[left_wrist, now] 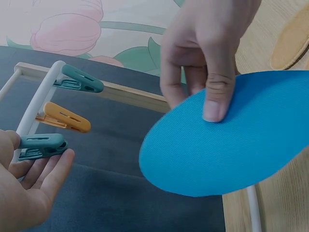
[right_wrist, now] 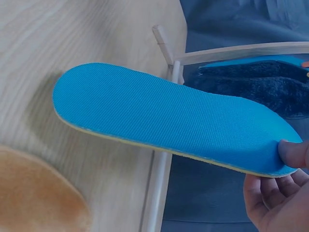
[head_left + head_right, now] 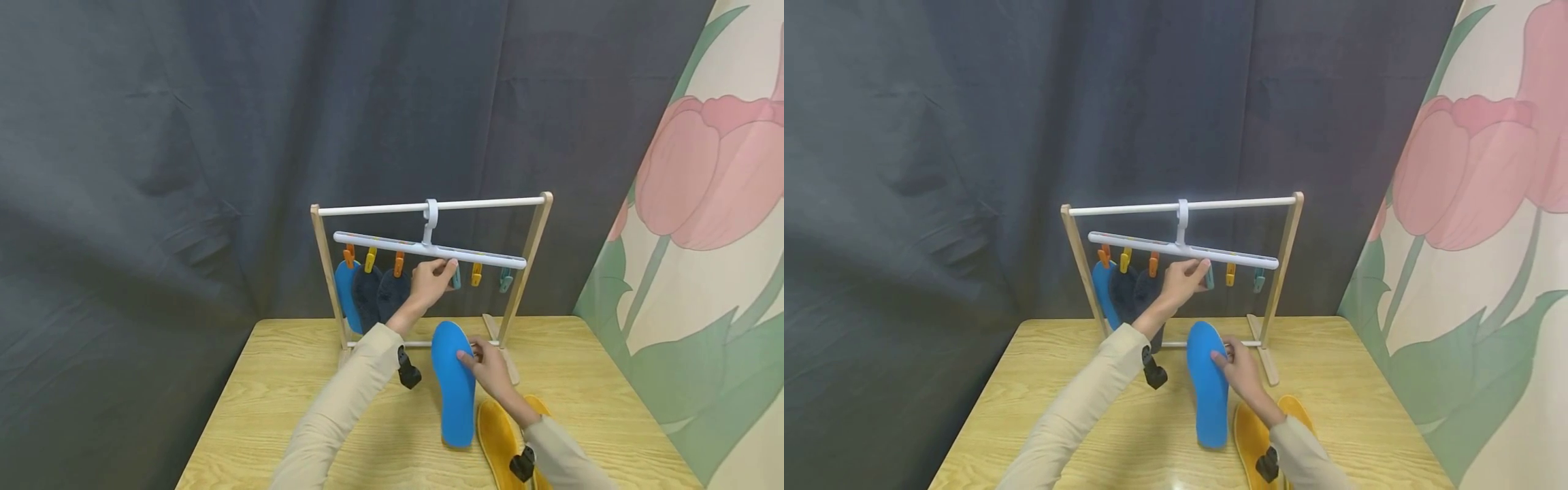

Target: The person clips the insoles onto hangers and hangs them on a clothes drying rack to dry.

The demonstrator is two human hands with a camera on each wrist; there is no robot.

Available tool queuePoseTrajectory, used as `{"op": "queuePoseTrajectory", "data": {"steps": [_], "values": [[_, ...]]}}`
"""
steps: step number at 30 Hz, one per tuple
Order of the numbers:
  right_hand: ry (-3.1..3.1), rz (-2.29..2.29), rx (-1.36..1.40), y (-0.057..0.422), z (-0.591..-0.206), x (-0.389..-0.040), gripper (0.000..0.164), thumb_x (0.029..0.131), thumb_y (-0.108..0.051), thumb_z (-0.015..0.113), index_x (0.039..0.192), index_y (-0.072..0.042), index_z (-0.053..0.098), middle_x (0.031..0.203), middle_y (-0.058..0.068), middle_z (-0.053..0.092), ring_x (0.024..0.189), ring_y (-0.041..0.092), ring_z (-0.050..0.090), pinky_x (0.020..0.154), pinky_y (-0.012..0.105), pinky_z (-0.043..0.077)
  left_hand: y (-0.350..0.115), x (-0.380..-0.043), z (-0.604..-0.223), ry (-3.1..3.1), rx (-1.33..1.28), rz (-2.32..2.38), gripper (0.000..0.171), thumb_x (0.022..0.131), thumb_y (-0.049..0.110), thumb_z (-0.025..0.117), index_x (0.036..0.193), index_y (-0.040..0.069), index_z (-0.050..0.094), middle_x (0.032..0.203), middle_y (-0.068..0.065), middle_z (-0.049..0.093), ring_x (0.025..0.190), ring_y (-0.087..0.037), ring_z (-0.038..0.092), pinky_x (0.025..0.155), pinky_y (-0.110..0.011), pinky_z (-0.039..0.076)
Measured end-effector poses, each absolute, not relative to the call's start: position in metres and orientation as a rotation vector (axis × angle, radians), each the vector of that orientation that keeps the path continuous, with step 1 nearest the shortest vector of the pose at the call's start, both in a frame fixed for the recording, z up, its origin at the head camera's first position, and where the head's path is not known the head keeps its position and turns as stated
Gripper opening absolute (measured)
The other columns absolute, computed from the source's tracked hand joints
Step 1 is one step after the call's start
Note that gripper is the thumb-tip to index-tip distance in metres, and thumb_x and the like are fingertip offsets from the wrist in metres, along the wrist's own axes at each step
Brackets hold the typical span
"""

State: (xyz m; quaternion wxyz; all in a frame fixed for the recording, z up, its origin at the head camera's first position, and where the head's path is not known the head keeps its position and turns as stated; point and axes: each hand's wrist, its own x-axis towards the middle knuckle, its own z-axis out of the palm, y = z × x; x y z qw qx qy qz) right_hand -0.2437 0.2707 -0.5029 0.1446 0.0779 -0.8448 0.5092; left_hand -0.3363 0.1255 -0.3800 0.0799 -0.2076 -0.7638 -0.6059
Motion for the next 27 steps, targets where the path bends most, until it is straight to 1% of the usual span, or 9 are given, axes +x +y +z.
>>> {"op": "queuePoseTrajectory", "data": {"steps": [7, 8, 11, 14, 15, 18, 22, 24, 27], "values": [[-2.432, 1.457, 0.209, 0.272, -0.493, -0.250, 0.027, 0.094, -0.002, 0.067, 0.116, 0.012, 0.061, 0.093, 0.020, 0.070, 0.080, 0.028, 0.068, 0.068, 0.031, 0.056, 0.127, -0.335, -0.378, -2.350, -0.588, -1.718, 0.031, 0.102, 0.031, 0.058, 0.102, 0.004, 0.071, 0.100, -0.014, 0.067, 0.089, -0.028, 0.071, 0.081, -0.033, 0.057], [-2.430, 1.460, 0.212, 0.272, -0.491, -0.250, 0.027, 0.094, -0.003, 0.067, 0.116, 0.012, 0.061, 0.094, 0.021, 0.070, 0.081, 0.029, 0.069, 0.069, 0.032, 0.056, 0.131, -0.358, -0.396, -2.327, -0.637, -1.707, 0.034, 0.100, 0.039, 0.058, 0.100, 0.008, 0.072, 0.096, -0.011, 0.067, 0.086, -0.024, 0.070, 0.080, -0.031, 0.057], [-2.415, 1.466, 0.215, 0.271, -0.486, -0.252, 0.027, 0.095, -0.003, 0.066, 0.117, 0.012, 0.060, 0.096, 0.021, 0.069, 0.082, 0.030, 0.068, 0.070, 0.032, 0.056, 0.131, -0.378, -0.413, -2.325, -0.675, -1.723, 0.036, 0.097, 0.047, 0.059, 0.098, 0.013, 0.072, 0.093, -0.005, 0.067, 0.083, -0.018, 0.070, 0.076, -0.029, 0.057], [-2.391, 1.466, 0.237, 0.271, -0.481, -0.252, 0.027, 0.095, -0.002, 0.065, 0.118, 0.013, 0.060, 0.096, 0.022, 0.069, 0.081, 0.031, 0.068, 0.069, 0.029, 0.055, 0.129, -0.386, -0.416, -2.318, -0.648, -1.833, 0.037, 0.097, 0.044, 0.060, 0.098, 0.010, 0.073, 0.092, -0.007, 0.068, 0.080, -0.020, 0.071, 0.072, -0.027, 0.057], [-2.377, 1.468, 0.246, 0.271, -0.480, -0.252, 0.027, 0.096, -0.002, 0.064, 0.118, 0.013, 0.059, 0.096, 0.022, 0.069, 0.081, 0.031, 0.068, 0.069, 0.029, 0.055, 0.126, -0.363, -0.398, -2.333, -0.597, -1.836, 0.034, 0.099, 0.036, 0.061, 0.098, 0.005, 0.072, 0.093, -0.011, 0.068, 0.082, -0.024, 0.072, 0.072, -0.028, 0.058], [-2.329, 1.472, 0.272, 0.271, -0.475, -0.253, 0.026, 0.096, 0.000, 0.063, 0.117, 0.014, 0.058, 0.097, 0.024, 0.068, 0.081, 0.031, 0.067, 0.068, 0.027, 0.054, 0.124, -0.327, -0.371, -2.312, -0.556, -1.791, 0.031, 0.102, 0.024, 0.058, 0.095, -0.004, 0.070, 0.093, -0.019, 0.067, 0.085, -0.032, 0.071, 0.074, -0.031, 0.058], [-2.288, 1.479, 0.257, 0.270, -0.469, -0.254, 0.027, 0.096, 0.001, 0.063, 0.119, 0.013, 0.057, 0.099, 0.025, 0.067, 0.083, 0.032, 0.066, 0.069, 0.025, 0.052, 0.123, -0.325, -0.369, -2.301, -0.577, -1.759, 0.034, 0.103, 0.026, 0.056, 0.089, -0.002, 0.069, 0.088, -0.014, 0.067, 0.081, -0.026, 0.072, 0.073, -0.028, 0.058], [-2.276, 1.484, 0.244, 0.270, -0.466, -0.254, 0.027, 0.096, 0.000, 0.063, 0.119, 0.013, 0.058, 0.099, 0.026, 0.067, 0.083, 0.033, 0.066, 0.068, 0.024, 0.052, 0.122, -0.336, -0.377, -2.304, -0.600, -1.750, 0.033, 0.103, 0.029, 0.057, 0.088, 0.002, 0.070, 0.085, -0.008, 0.067, 0.076, -0.019, 0.071, 0.071, -0.027, 0.058], [-2.267, 1.484, 0.238, 0.270, -0.463, -0.253, 0.028, 0.096, -0.001, 0.063, 0.120, 0.014, 0.058, 0.098, 0.027, 0.067, 0.083, 0.035, 0.066, 0.068, 0.024, 0.052, 0.120, -0.338, -0.378, -2.296, -0.623, -1.830, 0.032, 0.101, 0.028, 0.059, 0.090, 0.001, 0.071, 0.084, -0.008, 0.067, 0.076, -0.019, 0.071, 0.071, -0.025, 0.057]]}}
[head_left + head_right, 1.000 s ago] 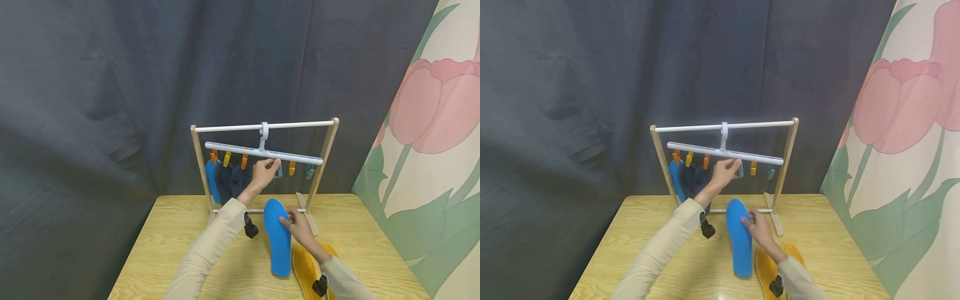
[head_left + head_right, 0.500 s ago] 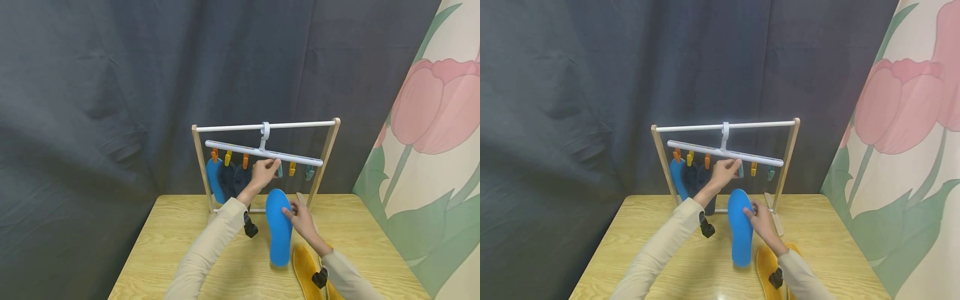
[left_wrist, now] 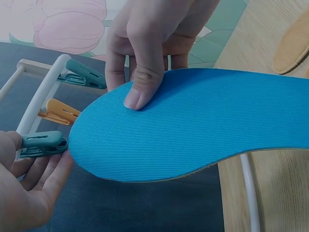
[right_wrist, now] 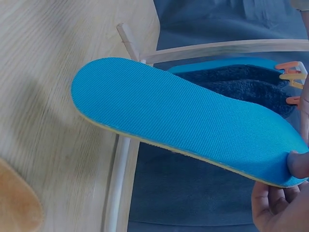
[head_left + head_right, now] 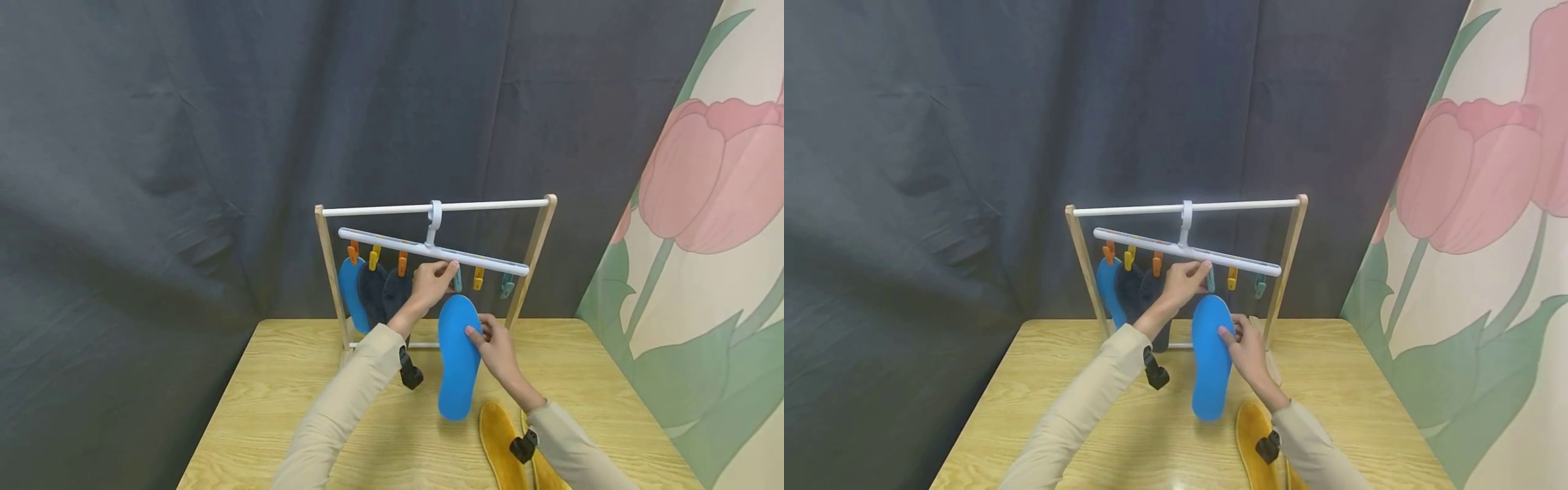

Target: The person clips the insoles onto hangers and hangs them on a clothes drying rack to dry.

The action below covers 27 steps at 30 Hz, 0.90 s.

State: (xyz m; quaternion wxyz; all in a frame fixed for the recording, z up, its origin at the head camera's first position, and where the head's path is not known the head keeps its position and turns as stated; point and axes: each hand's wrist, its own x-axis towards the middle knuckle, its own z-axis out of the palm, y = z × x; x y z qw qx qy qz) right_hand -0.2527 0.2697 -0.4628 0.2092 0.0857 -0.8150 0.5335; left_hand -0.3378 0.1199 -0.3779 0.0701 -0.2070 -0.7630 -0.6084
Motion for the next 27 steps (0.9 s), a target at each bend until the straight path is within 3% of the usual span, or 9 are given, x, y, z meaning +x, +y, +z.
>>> {"op": "queuePoseTrajectory", "data": {"steps": [11, 19, 27], "values": [[-2.220, 1.525, 0.207, 0.264, -0.461, -0.253, 0.028, 0.097, 0.000, 0.061, 0.122, 0.012, 0.056, 0.101, 0.027, 0.066, 0.088, 0.039, 0.065, 0.074, 0.026, 0.054, 0.117, -0.337, -0.376, -2.350, -0.591, -1.762, 0.033, 0.101, 0.032, 0.060, 0.088, 0.004, 0.073, 0.083, -0.004, 0.069, 0.071, -0.014, 0.068, 0.066, -0.024, 0.055], [-2.198, 1.545, 0.191, 0.261, -0.457, -0.255, 0.028, 0.097, -0.001, 0.062, 0.121, 0.013, 0.057, 0.103, 0.028, 0.067, 0.090, 0.041, 0.065, 0.074, 0.022, 0.053, 0.117, -0.337, -0.375, -2.353, -0.604, -1.715, 0.033, 0.101, 0.033, 0.059, 0.096, 0.005, 0.075, 0.082, -0.004, 0.069, 0.070, -0.013, 0.065, 0.063, -0.024, 0.053], [-2.199, 1.586, 0.171, 0.259, -0.455, -0.256, 0.030, 0.098, -0.004, 0.061, 0.123, 0.011, 0.056, 0.106, 0.028, 0.067, 0.089, 0.031, 0.066, 0.074, 0.021, 0.052, 0.114, -0.336, -0.374, -2.355, -0.626, -1.702, 0.033, 0.101, 0.033, 0.058, 0.096, 0.004, 0.074, 0.082, -0.004, 0.067, 0.072, -0.012, 0.061, 0.065, -0.025, 0.051]]}}
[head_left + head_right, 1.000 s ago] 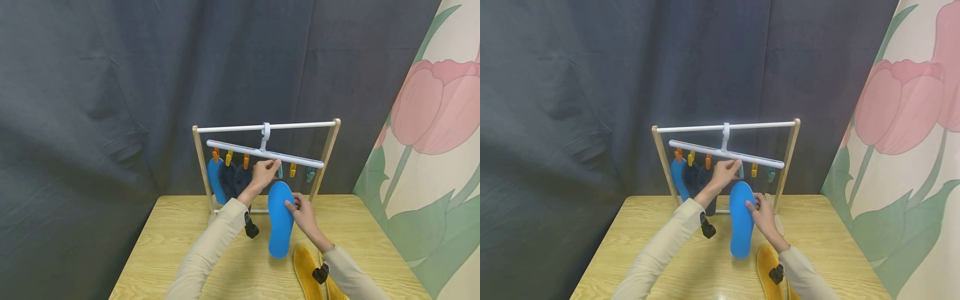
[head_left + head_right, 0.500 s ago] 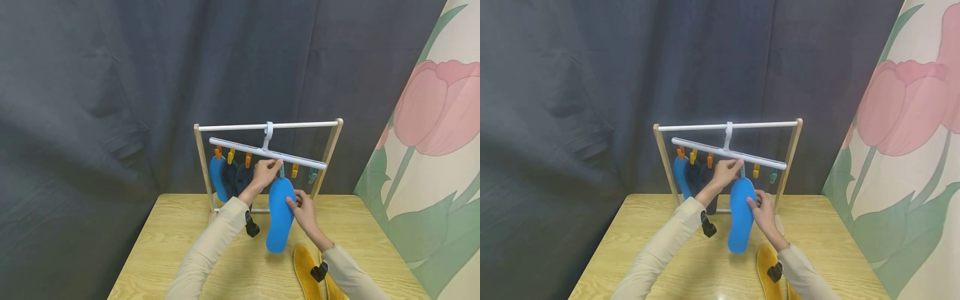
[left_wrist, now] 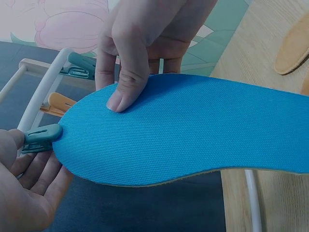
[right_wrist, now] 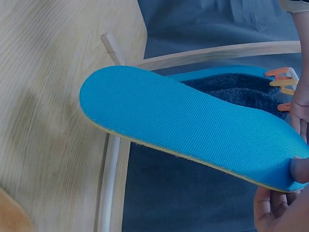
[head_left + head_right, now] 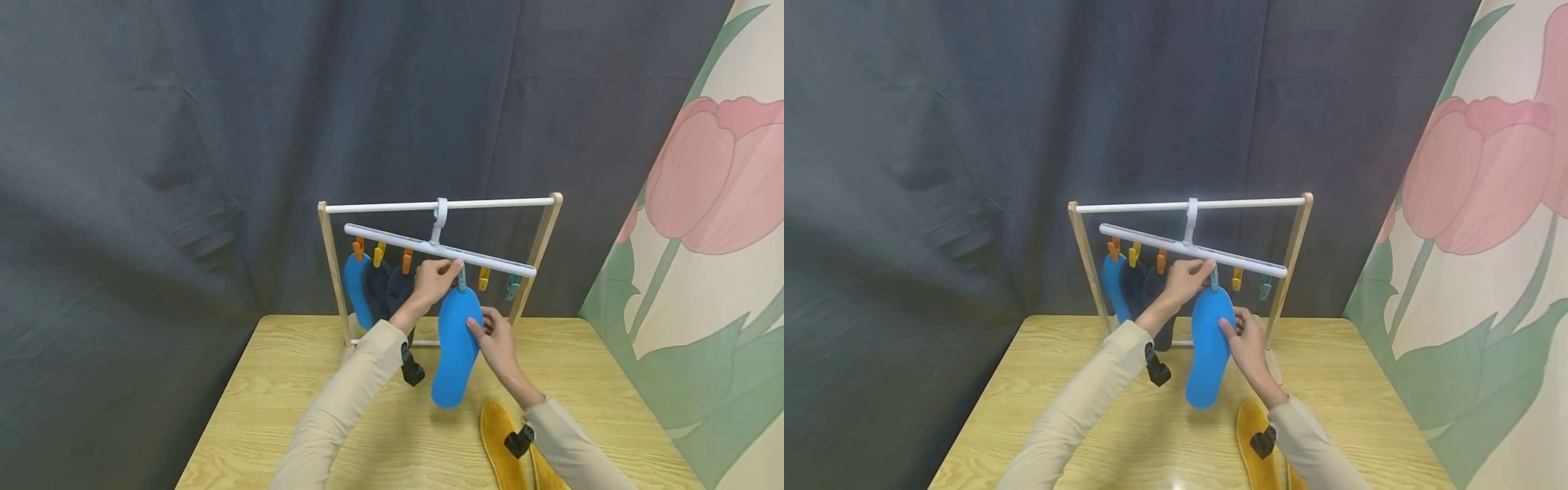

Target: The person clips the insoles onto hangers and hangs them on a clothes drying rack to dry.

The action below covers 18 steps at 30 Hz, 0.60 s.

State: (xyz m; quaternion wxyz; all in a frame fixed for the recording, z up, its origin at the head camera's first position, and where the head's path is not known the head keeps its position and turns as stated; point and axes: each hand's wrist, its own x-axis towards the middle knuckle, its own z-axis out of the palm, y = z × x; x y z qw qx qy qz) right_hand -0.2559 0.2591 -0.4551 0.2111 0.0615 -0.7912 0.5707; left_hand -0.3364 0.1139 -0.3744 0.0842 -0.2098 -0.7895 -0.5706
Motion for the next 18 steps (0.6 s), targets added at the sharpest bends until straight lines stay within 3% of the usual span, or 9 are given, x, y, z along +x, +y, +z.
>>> {"op": "queuePoseTrajectory", "data": {"steps": [5, 14, 18], "values": [[-2.185, 1.636, 0.153, 0.2573, -0.4513, -0.2560, 0.031, 0.099, -0.004, 0.060, 0.126, 0.010, 0.055, 0.109, 0.027, 0.066, 0.089, 0.024, 0.065, 0.076, 0.021, 0.052, 0.1142, -0.3346, -0.3715, -2.395, -0.633, -1.642, 0.034, 0.102, 0.035, 0.057, 0.093, 0.007, 0.073, 0.078, -0.002, 0.063, 0.072, -0.014, 0.055, 0.066, -0.030, 0.045], [-2.201, 1.676, 0.140, 0.2534, -0.4484, -0.2575, 0.035, 0.100, -0.010, 0.059, 0.129, 0.010, 0.053, 0.114, 0.029, 0.063, 0.094, 0.031, 0.064, 0.079, 0.024, 0.053, 0.1117, -0.3328, -0.3731, -2.401, -0.653, -1.625, 0.034, 0.102, 0.035, 0.056, 0.106, 0.007, 0.075, 0.105, -0.006, 0.070, 0.099, -0.022, 0.063, 0.091, -0.028, 0.048], [-2.189, 1.658, 0.165, 0.2505, -0.4458, -0.2531, 0.035, 0.100, -0.007, 0.058, 0.128, 0.013, 0.052, 0.113, 0.030, 0.063, 0.089, 0.022, 0.062, 0.077, 0.022, 0.050, 0.1086, -0.3315, -0.3733, -2.417, -0.723, -1.598, 0.036, 0.103, 0.037, 0.054, 0.111, 0.007, 0.073, 0.109, -0.007, 0.068, 0.105, -0.022, 0.062, 0.097, -0.028, 0.045]]}}
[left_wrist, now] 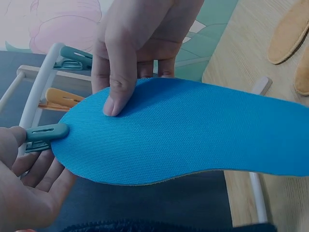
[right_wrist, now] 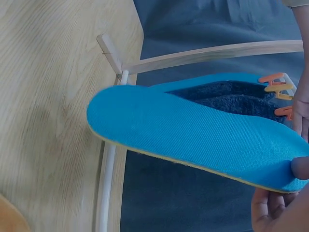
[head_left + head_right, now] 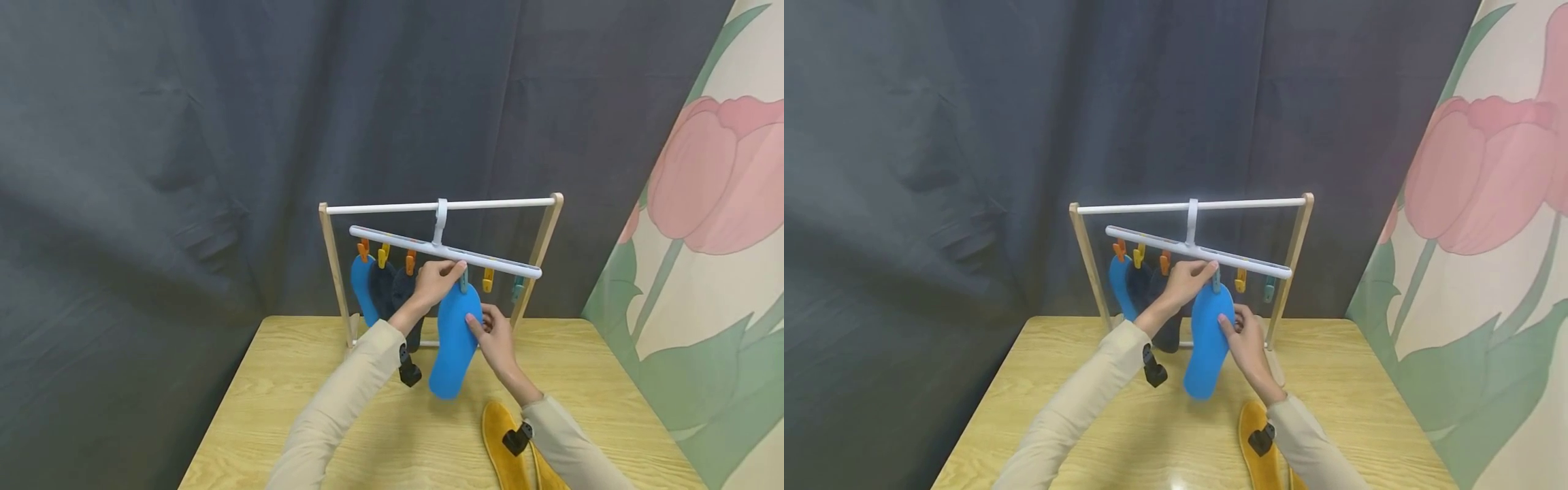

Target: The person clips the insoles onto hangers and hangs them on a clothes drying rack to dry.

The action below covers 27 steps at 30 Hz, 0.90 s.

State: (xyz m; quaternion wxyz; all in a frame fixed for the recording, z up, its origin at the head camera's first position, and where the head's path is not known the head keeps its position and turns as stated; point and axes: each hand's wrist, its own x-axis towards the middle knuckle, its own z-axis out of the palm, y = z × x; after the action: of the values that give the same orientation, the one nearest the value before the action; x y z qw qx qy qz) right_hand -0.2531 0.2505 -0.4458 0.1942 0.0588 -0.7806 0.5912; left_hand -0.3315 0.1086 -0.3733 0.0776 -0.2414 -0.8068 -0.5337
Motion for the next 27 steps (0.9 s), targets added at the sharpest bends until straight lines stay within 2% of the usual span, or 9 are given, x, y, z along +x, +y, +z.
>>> {"op": "queuePoseTrajectory", "data": {"steps": [4, 9, 12, 14, 16, 17, 19, 21, 27], "values": [[-2.166, 1.637, 0.190, 0.246, -0.429, -0.242, 0.032, 0.099, -0.001, 0.058, 0.124, 0.018, 0.052, 0.109, 0.034, 0.062, 0.083, 0.014, 0.059, 0.073, 0.017, 0.047, 0.109, -0.331, -0.371, -2.416, -0.762, -1.604, 0.038, 0.103, 0.038, 0.053, 0.115, 0.007, 0.071, 0.112, -0.007, 0.067, 0.108, -0.022, 0.061, 0.099, -0.028, 0.044], [-2.119, 1.644, 0.295, 0.253, -0.444, -0.251, 0.031, 0.100, -0.004, 0.059, 0.123, 0.016, 0.053, 0.105, 0.031, 0.064, 0.082, 0.023, 0.061, 0.075, 0.028, 0.050, 0.107, -0.330, -0.369, -2.408, -0.769, -1.629, 0.037, 0.104, 0.035, 0.052, 0.120, 0.007, 0.069, 0.119, -0.009, 0.066, 0.113, -0.024, 0.060, 0.101, -0.029, 0.043], [-2.020, 1.613, 0.442, 0.286, -0.534, -0.317, 0.032, 0.101, -0.016, 0.061, 0.129, -0.001, 0.056, 0.105, 0.013, 0.067, 0.084, 0.019, 0.062, 0.074, 0.028, 0.051, 0.106, -0.329, -0.371, -2.405, -0.797, -1.652, 0.038, 0.104, 0.033, 0.052, 0.126, 0.006, 0.066, 0.125, -0.011, 0.064, 0.118, -0.024, 0.058, 0.104, -0.029, 0.041], [-2.004, 1.615, 0.459, 0.310, -0.598, -0.364, 0.037, 0.100, -0.023, 0.061, 0.135, -0.011, 0.055, 0.110, 0.009, 0.066, 0.089, 0.022, 0.062, 0.077, 0.032, 0.052, 0.105, -0.329, -0.372, -2.399, -0.820, -1.665, 0.039, 0.105, 0.033, 0.051, 0.129, 0.005, 0.064, 0.128, -0.012, 0.062, 0.120, -0.025, 0.057, 0.105, -0.029, 0.040], [-2.058, 1.608, 0.379, 0.307, -0.594, -0.360, 0.037, 0.100, -0.023, 0.062, 0.134, -0.011, 0.055, 0.110, 0.011, 0.066, 0.089, 0.023, 0.062, 0.077, 0.031, 0.052, 0.115, -0.374, -0.414, -2.359, -0.854, -1.618, 0.039, 0.104, 0.040, 0.049, 0.133, 0.017, 0.063, 0.129, -0.002, 0.062, 0.119, -0.018, 0.057, 0.104, -0.030, 0.041], [-2.110, 1.599, 0.316, 0.300, -0.575, -0.345, 0.037, 0.100, -0.023, 0.061, 0.133, -0.009, 0.055, 0.110, 0.013, 0.066, 0.090, 0.025, 0.061, 0.078, 0.032, 0.052, 0.120, -0.397, -0.435, -2.338, -0.867, -1.596, 0.039, 0.104, 0.044, 0.048, 0.134, 0.022, 0.062, 0.129, 0.003, 0.062, 0.118, -0.014, 0.057, 0.103, -0.030, 0.042], [-2.180, 1.643, 0.233, 0.281, -0.522, -0.304, 0.036, 0.100, -0.016, 0.062, 0.129, 0.003, 0.055, 0.109, 0.024, 0.064, 0.089, 0.032, 0.061, 0.078, 0.036, 0.052, 0.130, -0.442, -0.478, -2.296, -0.882, -1.537, 0.037, 0.102, 0.051, 0.046, 0.133, 0.034, 0.059, 0.128, 0.013, 0.060, 0.116, -0.006, 0.056, 0.101, -0.030, 0.044], [-2.234, 1.640, 0.177, 0.258, -0.459, -0.256, 0.031, 0.099, -0.011, 0.062, 0.121, 0.010, 0.056, 0.103, 0.027, 0.064, 0.084, 0.030, 0.062, 0.074, 0.030, 0.052, 0.141, -0.487, -0.521, -2.250, -0.891, -1.499, 0.035, 0.100, 0.058, 0.045, 0.131, 0.044, 0.056, 0.125, 0.021, 0.057, 0.113, 0.001, 0.054, 0.100, -0.031, 0.045], [-2.272, 1.619, 0.161, 0.261, -0.461, -0.257, 0.030, 0.097, -0.009, 0.065, 0.118, 0.012, 0.056, 0.099, 0.026, 0.064, 0.080, 0.023, 0.063, 0.066, 0.023, 0.053, 0.144, -0.485, -0.526, -2.195, -0.889, -1.596, 0.040, 0.099, 0.058, 0.047, 0.133, 0.038, 0.057, 0.124, 0.016, 0.059, 0.113, -0.003, 0.056, 0.101, -0.031, 0.044]]}}
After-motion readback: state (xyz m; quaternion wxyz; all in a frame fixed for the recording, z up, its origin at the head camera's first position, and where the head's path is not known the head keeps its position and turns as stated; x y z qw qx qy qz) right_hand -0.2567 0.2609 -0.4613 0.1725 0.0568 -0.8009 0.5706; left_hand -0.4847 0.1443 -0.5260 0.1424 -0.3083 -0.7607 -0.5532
